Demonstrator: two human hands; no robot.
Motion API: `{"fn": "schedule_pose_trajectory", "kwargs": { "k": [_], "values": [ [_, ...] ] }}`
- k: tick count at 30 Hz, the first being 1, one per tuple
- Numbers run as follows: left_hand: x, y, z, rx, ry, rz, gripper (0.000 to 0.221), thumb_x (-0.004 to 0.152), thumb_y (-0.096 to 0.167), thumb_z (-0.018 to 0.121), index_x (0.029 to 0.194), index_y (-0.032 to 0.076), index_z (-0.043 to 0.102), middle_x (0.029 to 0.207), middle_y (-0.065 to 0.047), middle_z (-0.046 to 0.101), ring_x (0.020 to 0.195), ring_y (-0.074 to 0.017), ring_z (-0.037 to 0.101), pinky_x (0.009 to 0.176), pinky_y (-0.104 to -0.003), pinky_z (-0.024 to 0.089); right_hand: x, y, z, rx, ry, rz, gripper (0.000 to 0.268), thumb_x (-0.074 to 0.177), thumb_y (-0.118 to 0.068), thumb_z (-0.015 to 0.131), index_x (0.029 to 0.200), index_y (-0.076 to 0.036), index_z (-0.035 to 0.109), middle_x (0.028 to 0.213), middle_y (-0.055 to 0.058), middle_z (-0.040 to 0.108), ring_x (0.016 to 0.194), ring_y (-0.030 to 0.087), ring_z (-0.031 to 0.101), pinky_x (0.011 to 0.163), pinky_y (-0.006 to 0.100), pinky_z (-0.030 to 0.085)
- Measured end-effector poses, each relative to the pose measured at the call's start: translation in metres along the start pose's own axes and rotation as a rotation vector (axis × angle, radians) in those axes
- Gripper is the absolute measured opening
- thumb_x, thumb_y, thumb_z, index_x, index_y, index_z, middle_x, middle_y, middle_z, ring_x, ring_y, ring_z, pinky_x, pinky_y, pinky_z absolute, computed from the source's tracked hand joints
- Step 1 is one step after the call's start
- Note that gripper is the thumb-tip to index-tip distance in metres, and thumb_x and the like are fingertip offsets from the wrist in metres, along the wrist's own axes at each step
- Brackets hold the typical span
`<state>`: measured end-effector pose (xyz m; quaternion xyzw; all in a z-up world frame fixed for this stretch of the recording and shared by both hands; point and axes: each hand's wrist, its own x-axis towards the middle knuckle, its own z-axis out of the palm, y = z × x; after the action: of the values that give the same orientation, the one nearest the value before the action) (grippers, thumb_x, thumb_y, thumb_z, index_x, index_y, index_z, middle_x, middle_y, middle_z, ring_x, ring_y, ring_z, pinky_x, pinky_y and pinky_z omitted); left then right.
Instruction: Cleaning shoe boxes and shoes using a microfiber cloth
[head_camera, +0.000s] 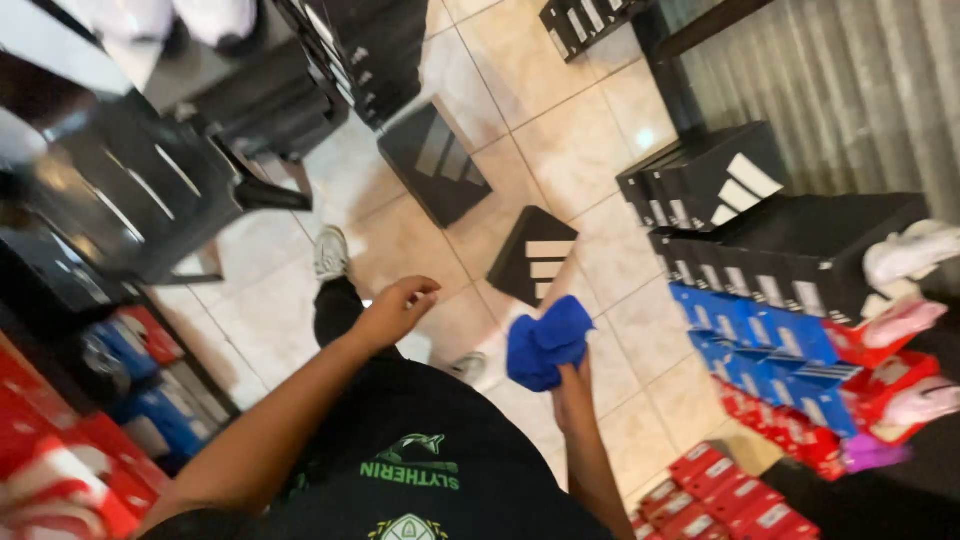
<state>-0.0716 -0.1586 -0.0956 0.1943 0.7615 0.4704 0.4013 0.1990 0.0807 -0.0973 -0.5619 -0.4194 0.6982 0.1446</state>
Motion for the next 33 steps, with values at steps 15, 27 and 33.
{"fn": "schedule_pose_trajectory", "kwargs": {
  "k": [15,27,33],
  "values": [
    [0.123,-0.098,-0.149,0.276,-0.177,-0.391,0.029,0.098,0.037,0.066,0.123,0.023,0.071,0.115,-0.010,0.075,0.110,-0.0331,0.071,0.096,-0.046,0.056,0.072,0.073,0.241,0.036,0.179,0.076,0.066,0.089,-0.020,0.081,0.148,-0.021,0.049,0.137,0.013,0.057,0.125,0.030,0.058,0.106,0.053,0.049],
    [0.220,-0.515,-0.194,1.607,-1.015,-0.342,0.042,0.098,0.032,0.043,0.136,0.032,0.060,0.129,-0.007,0.066,0.124,-0.0381,0.057,0.095,-0.063,0.044,0.302,0.219,0.308,-0.085,0.255,0.085,0.070,0.082,-0.020,0.080,0.145,-0.013,0.052,0.135,0.022,0.058,0.129,0.038,0.053,0.111,0.055,0.041],
    [0.206,-0.630,-0.243,2.758,-1.482,0.050,0.067,0.110,0.042,0.038,0.166,0.020,0.009,0.173,-0.002,0.000,0.159,-0.0284,0.003,0.125,-0.068,0.000,0.427,0.298,0.315,-0.295,0.327,0.035,0.075,0.079,-0.029,0.078,0.148,-0.026,0.048,0.137,0.019,0.061,0.132,0.042,0.056,0.109,0.054,0.044]
  ]
}}
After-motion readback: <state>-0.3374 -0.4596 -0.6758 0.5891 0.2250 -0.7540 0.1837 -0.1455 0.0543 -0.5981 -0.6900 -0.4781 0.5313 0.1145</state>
